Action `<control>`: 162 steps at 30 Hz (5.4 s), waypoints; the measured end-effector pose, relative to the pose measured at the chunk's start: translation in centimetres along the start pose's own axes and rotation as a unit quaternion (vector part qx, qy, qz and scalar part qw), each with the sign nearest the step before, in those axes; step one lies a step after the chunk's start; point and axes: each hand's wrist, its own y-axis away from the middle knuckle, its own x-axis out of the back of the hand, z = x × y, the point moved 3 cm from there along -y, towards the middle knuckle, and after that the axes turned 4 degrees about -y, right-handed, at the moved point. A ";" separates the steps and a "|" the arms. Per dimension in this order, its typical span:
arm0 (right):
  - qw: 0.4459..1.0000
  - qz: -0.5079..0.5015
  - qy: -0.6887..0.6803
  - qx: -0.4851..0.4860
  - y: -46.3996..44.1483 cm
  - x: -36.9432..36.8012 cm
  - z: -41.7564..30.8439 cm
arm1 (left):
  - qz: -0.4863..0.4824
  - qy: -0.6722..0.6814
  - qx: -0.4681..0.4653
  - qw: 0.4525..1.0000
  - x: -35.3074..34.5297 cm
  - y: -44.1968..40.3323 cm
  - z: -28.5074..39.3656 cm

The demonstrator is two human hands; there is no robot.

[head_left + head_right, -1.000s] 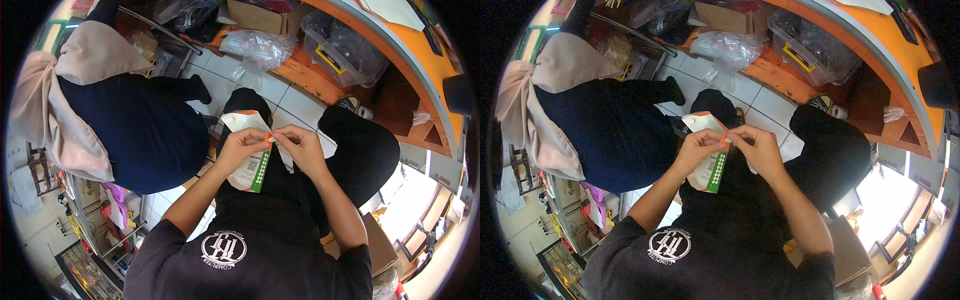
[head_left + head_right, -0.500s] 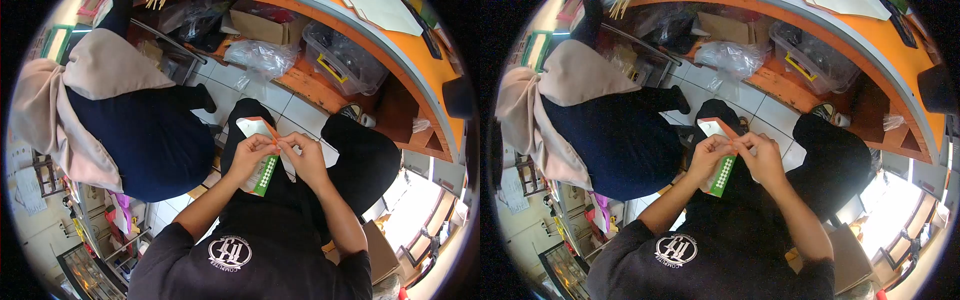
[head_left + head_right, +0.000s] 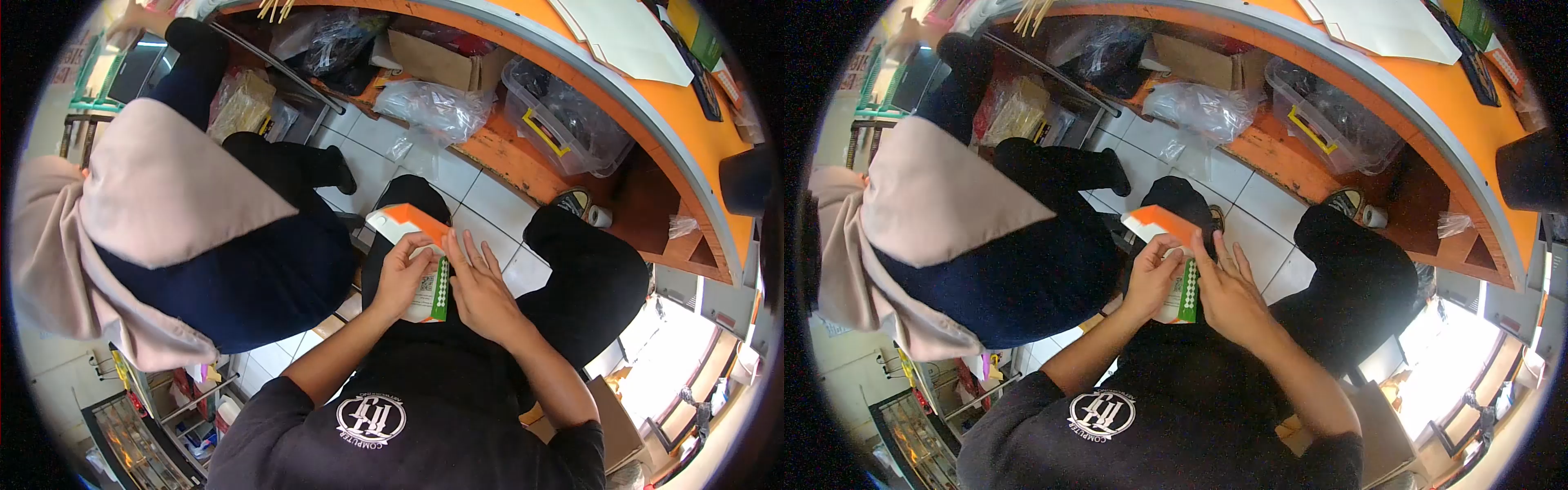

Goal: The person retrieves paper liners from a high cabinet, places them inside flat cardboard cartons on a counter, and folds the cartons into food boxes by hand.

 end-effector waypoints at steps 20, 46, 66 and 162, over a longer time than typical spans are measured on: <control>0.924 0.304 0.190 0.132 -1.8 0.9 -1.7 | 0.067 -0.002 -0.068 0.995 -1.2 2.5 3.2; 0.915 0.266 -0.298 -0.060 0.4 2.2 1.8 | -0.019 -0.068 -0.091 0.993 -3.6 0.6 3.6; 0.864 0.282 -0.414 -0.044 0.2 2.6 2.5 | -0.023 -0.200 -0.248 0.948 -5.6 -0.2 7.0; 0.971 0.225 0.028 0.074 -0.4 6.0 -8.9 | -0.095 -0.363 -0.402 0.835 -6.9 1.9 16.7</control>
